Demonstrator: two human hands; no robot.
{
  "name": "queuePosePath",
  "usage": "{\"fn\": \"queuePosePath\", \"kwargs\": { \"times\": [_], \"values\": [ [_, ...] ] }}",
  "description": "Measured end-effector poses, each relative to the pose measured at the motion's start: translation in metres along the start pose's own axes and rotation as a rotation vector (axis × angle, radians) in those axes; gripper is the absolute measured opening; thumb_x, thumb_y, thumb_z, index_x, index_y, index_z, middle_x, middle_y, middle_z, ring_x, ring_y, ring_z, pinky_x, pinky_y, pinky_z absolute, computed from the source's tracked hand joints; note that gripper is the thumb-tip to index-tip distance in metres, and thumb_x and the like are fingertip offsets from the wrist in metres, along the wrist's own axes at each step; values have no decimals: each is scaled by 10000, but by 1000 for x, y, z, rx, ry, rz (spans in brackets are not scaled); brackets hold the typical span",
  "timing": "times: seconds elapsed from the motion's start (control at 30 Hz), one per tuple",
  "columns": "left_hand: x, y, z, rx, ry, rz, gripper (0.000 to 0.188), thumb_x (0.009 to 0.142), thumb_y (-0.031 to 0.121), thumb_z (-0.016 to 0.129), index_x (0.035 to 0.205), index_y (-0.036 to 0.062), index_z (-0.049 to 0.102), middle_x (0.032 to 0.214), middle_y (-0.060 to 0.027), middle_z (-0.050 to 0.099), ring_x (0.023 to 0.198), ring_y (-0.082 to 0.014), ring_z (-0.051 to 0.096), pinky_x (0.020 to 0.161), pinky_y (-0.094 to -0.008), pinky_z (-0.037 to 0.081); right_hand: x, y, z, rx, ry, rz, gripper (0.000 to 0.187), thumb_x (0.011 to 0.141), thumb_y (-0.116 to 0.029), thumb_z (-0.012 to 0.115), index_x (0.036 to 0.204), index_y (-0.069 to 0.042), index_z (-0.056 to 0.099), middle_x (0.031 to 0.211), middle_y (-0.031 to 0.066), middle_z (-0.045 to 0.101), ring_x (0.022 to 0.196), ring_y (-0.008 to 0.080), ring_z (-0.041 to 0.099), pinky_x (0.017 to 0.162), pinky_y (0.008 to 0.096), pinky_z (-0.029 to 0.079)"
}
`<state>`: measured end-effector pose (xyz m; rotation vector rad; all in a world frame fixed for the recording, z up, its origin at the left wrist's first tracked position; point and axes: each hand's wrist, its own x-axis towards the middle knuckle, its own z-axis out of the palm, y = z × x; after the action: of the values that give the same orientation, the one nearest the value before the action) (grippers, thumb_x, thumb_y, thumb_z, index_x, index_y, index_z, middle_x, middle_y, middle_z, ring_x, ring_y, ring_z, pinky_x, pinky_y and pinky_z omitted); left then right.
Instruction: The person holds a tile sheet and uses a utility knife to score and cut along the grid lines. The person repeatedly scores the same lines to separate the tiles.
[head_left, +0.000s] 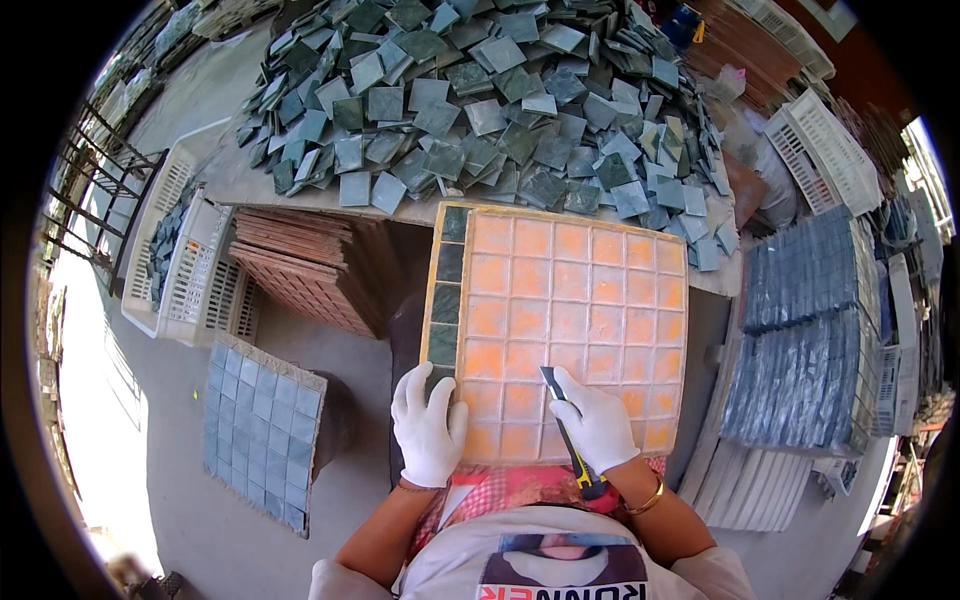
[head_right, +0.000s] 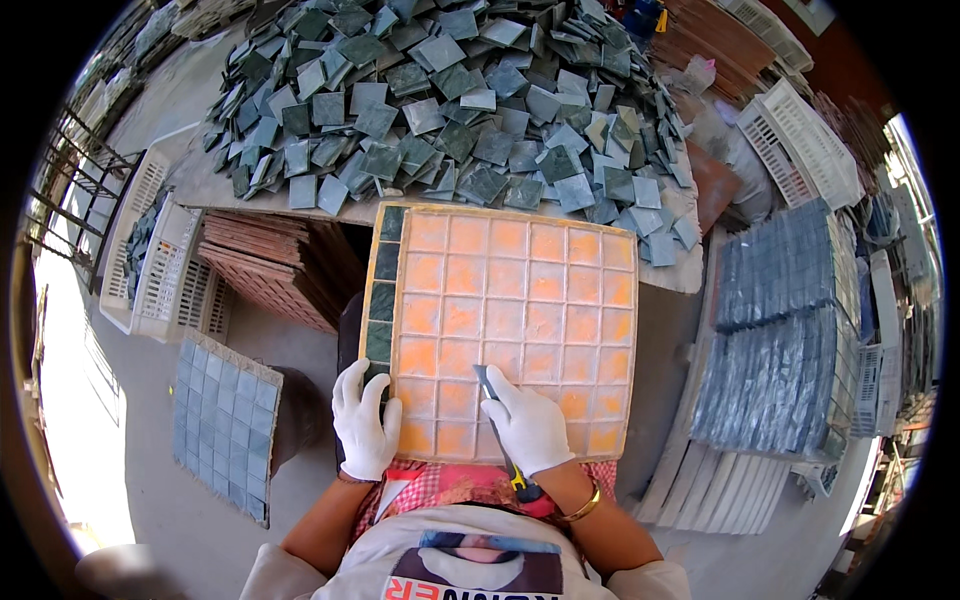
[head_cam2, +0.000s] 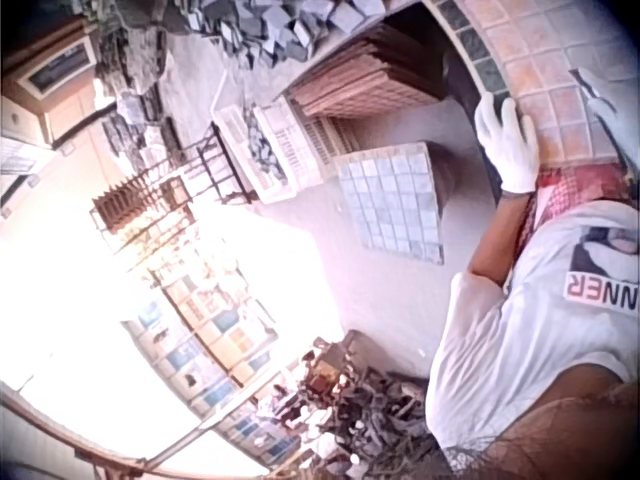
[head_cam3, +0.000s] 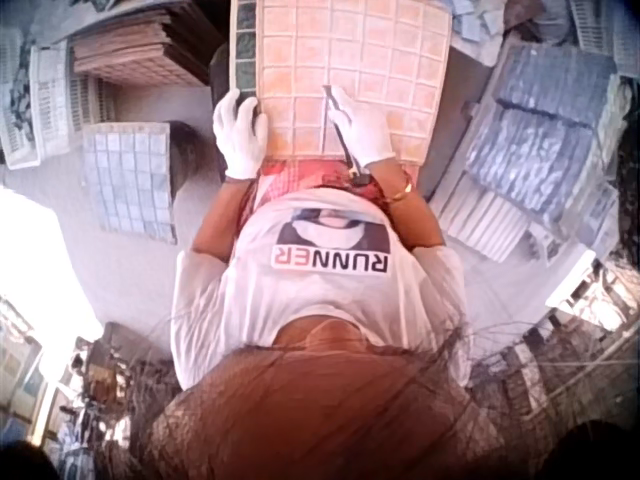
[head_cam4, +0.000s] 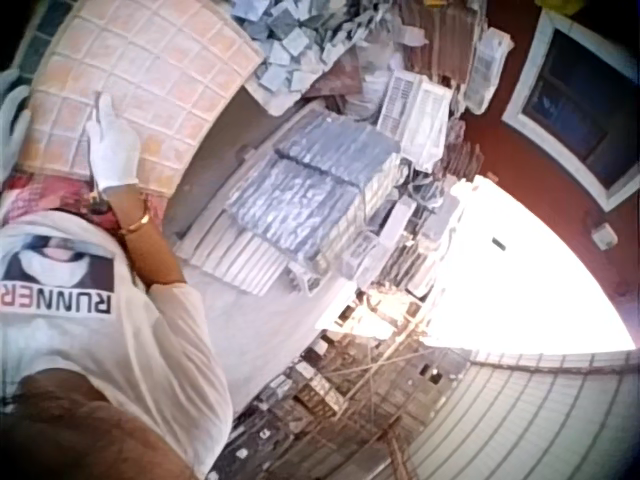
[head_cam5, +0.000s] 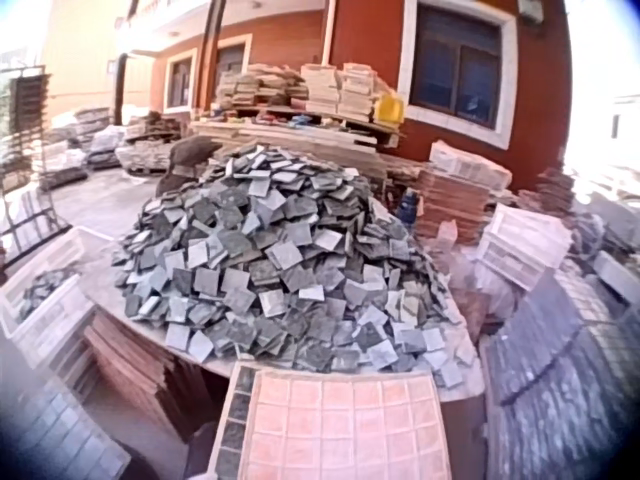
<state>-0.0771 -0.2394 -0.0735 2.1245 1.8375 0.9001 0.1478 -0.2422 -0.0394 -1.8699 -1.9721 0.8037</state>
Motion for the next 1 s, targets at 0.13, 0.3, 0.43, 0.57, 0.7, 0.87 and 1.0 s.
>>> {"fn": "queuePosePath", "kwargs": {
  "times": [0.13,0.3,0.43,0.57,0.7,0.87,1.0],
  "values": [
    [-2,1,4,64,9,10,277,757,101,641,1029,72,597,1229,-156,501,1144,-364,479,934,-463,403,-3,-1,5,-3,15,5,443,882,-281,586,1290,-117,533,785,183,636,721,360,622,639,463,478],
    [-3,4,5,52,12,12,285,762,70,623,1043,67,577,1236,-180,495,1144,-384,471,947,-467,401,4,-17,15,7,-28,24,445,869,-259,608,1284,-110,547,793,184,641,730,355,628,652,446,487],
    [-3,5,3,55,27,8,275,763,64,619,1035,56,579,1231,-181,499,1133,-380,476,945,-463,403,4,-11,18,50,9,-22,450,869,-258,611,1286,-101,543,788,184,639,731,362,625,655,450,484],
    [-4,5,3,32,30,1,270,763,61,618,1030,57,583,1231,-177,502,1134,-376,478,947,-457,405,-2,3,12,101,41,-16,449,882,-271,590,1292,-100,525,791,191,638,725,372,619,646,471,476],
    [-4,8,5,54,45,10,267,763,61,618,1028,63,584,1229,-173,504,1132,-372,479,948,-456,404,5,-24,13,-36,-54,39,453,880,-262,589,1298,-99,525,834,185,652,740,359,626,658,467,477],
    [-5,4,2,48,32,1,268,769,67,618,1034,62,578,1236,-173,495,1134,-369,472,948,-454,403,4,-9,11,4,4,-20,457,874,-262,602,1292,-96,524,826,183,653,747,354,631,669,453,483],
    [-4,7,6,66,36,21,266,778,74,615,1041,65,578,1237,-169,495,1138,-367,470,947,-452,403,-1,-13,9,-15,-22,8,442,886,-270,585,1284,-96,505,819,174,651,741,356,625,664,467,478]
  ]
}}
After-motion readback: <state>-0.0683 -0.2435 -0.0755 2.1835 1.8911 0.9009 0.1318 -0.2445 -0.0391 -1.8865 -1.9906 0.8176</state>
